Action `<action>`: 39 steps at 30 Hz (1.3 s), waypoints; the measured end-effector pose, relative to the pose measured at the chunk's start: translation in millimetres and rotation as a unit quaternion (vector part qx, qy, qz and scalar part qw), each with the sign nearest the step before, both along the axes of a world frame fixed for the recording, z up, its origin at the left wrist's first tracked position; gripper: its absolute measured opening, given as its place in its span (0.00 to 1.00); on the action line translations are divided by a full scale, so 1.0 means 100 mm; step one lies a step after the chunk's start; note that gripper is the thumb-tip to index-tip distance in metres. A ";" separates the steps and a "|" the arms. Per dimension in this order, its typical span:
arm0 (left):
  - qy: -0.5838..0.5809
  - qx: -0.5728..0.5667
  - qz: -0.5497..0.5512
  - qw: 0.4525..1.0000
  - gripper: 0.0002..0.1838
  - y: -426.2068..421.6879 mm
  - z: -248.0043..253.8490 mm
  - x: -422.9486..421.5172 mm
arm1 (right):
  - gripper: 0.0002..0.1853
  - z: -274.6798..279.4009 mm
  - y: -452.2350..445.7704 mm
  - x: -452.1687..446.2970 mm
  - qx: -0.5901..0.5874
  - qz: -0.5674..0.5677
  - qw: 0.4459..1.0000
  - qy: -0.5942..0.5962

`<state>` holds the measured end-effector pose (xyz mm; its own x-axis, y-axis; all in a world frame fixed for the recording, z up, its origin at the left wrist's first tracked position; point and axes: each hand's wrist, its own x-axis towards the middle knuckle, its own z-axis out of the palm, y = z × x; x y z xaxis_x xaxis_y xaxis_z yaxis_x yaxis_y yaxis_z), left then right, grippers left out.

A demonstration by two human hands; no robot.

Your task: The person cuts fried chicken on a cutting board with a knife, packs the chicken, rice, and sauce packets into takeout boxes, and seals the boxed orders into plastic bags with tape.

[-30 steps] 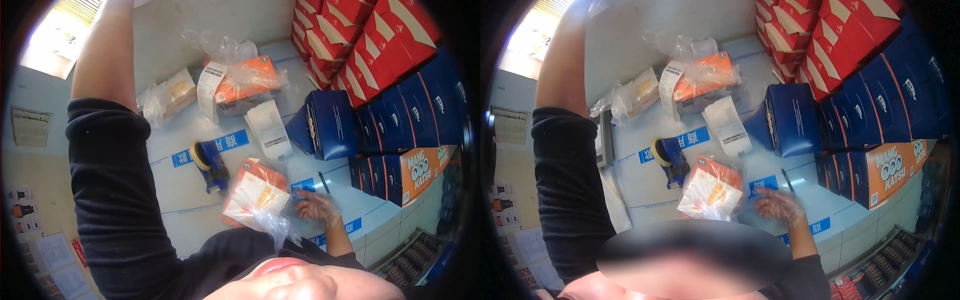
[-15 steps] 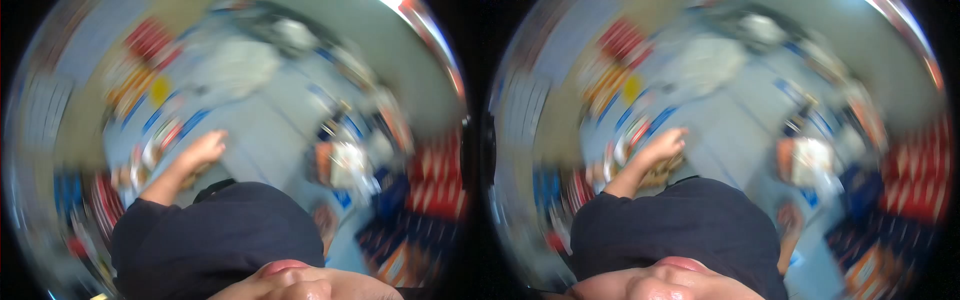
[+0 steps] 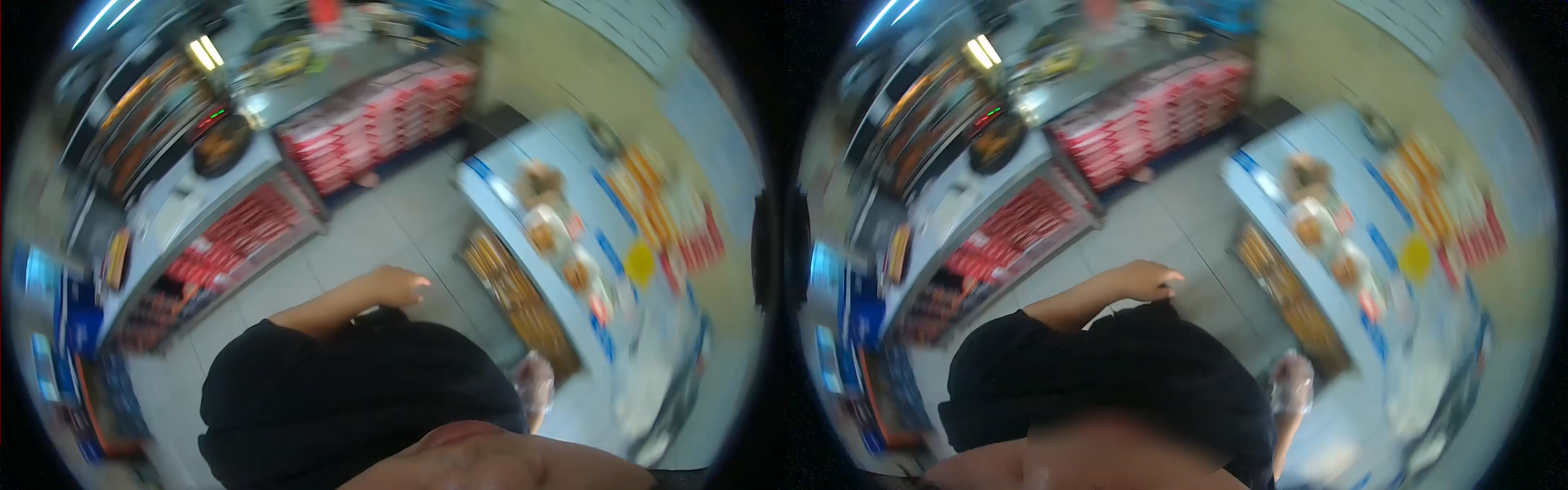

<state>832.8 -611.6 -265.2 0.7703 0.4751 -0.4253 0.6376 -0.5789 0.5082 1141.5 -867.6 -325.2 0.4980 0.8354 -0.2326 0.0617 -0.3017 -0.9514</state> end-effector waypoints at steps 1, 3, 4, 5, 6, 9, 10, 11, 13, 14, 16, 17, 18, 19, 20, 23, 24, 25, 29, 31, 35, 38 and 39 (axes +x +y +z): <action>0.035 0.023 0.038 0.998 0.24 0.15 -0.01 -0.29 | 0.24 -0.04 0.34 -0.08 -0.003 0.050 0.999 -0.001; 0.105 0.051 0.097 0.988 0.25 0.46 -0.07 -0.97 | 0.24 -0.10 1.18 -0.44 -0.017 0.197 0.968 -0.154; 0.140 0.057 0.119 0.981 0.26 0.64 -0.09 -1.30 | 0.25 -0.14 1.60 -0.68 -0.006 0.271 0.931 -0.243; 0.156 0.055 0.164 0.972 0.25 0.77 -0.08 -1.63 | 0.21 -0.28 1.98 -0.89 0.021 0.377 0.852 -0.362; 0.161 0.051 0.187 0.968 0.25 0.88 -0.08 -1.98 | 0.19 -0.44 2.33 -1.11 0.047 0.467 0.748 -0.470; 0.113 0.121 0.302 0.939 0.20 1.09 -0.02 -2.86 | 0.06 -0.92 3.67 -1.89 0.063 0.544 0.668 -0.504; 0.147 0.120 0.348 0.918 0.17 1.08 0.05 -3.13 | 0.05 -0.80 4.09 -2.23 0.160 0.553 0.621 -0.532; 0.182 0.115 0.389 0.896 0.15 1.03 0.08 -3.38 | 0.08 -0.70 4.41 -2.61 0.070 0.550 0.778 -0.296; 0.052 0.119 0.453 0.882 0.14 0.86 0.25 -3.80 | 0.14 -0.36 5.02 -3.31 0.021 0.533 0.842 -0.078; 0.052 0.121 0.462 0.877 0.14 0.84 0.34 -3.95 | 0.18 -0.19 5.24 -3.61 0.072 0.563 0.815 -0.114; 0.072 0.076 0.570 0.815 0.14 0.80 0.48 -4.26 | 0.17 -0.42 5.78 -4.09 0.093 0.591 0.794 -0.109; 0.077 0.078 0.581 0.806 0.14 0.76 0.48 -4.43 | 0.16 -0.50 6.01 -4.38 0.109 0.611 0.777 -0.105; 0.052 0.096 0.636 0.764 0.13 0.72 0.46 -4.59 | 0.16 -0.31 6.12 -4.70 0.115 0.622 0.768 -0.099; 0.028 0.115 0.687 0.717 0.11 0.68 0.44 -4.74 | 0.16 -0.10 6.21 -4.99 0.134 0.643 0.752 -0.060; 0.035 0.119 0.697 0.707 0.11 0.64 0.46 -4.87 | 0.16 0.03 6.32 -5.30 0.152 0.661 0.734 -0.020; -0.014 0.164 0.826 0.539 0.12 0.49 0.36 -5.22 | 0.13 -0.07 6.91 -6.22 0.169 0.691 0.697 -0.087; -0.011 0.178 0.844 0.506 0.15 0.39 0.21 -5.37 | 0.12 -0.03 7.10 -6.55 0.222 0.697 0.674 -0.103; 0.022 0.171 0.858 0.484 0.16 0.29 0.08 -5.50 | 0.11 0.34 7.20 -6.83 0.223 0.724 0.642 -0.121; 0.110 -0.038 0.882 0.456 0.20 0.11 -0.18 -5.75 | 0.12 0.96 7.79 -8.18 0.238 0.756 0.607 -0.066; 0.111 -0.085 0.871 0.470 0.22 0.13 -0.23 -5.94 | 0.15 1.39 8.14 -8.99 0.383 0.729 0.551 -0.134; 0.036 -0.108 0.913 0.391 0.24 0.14 -0.05 -6.19 | 0.30 2.63 8.29 -10.49 0.388 0.685 0.602 -0.136; 0.040 -0.130 0.921 0.366 0.24 0.06 -0.11 -6.64 | 0.32 3.40 8.38 -11.56 0.554 0.475 0.549 -0.407; 0.034 -0.151 0.917 0.369 0.25 -0.01 -0.13 -6.83 | 0.33 3.49 8.46 -11.94 0.546 0.431 0.645 -0.315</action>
<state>149.4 -612.4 -277.8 -0.7444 0.0941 -0.6611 -0.1664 0.9326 0.3201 -52.1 -21.4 24.0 -0.5532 0.3593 0.7516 0.2365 0.9328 -0.2719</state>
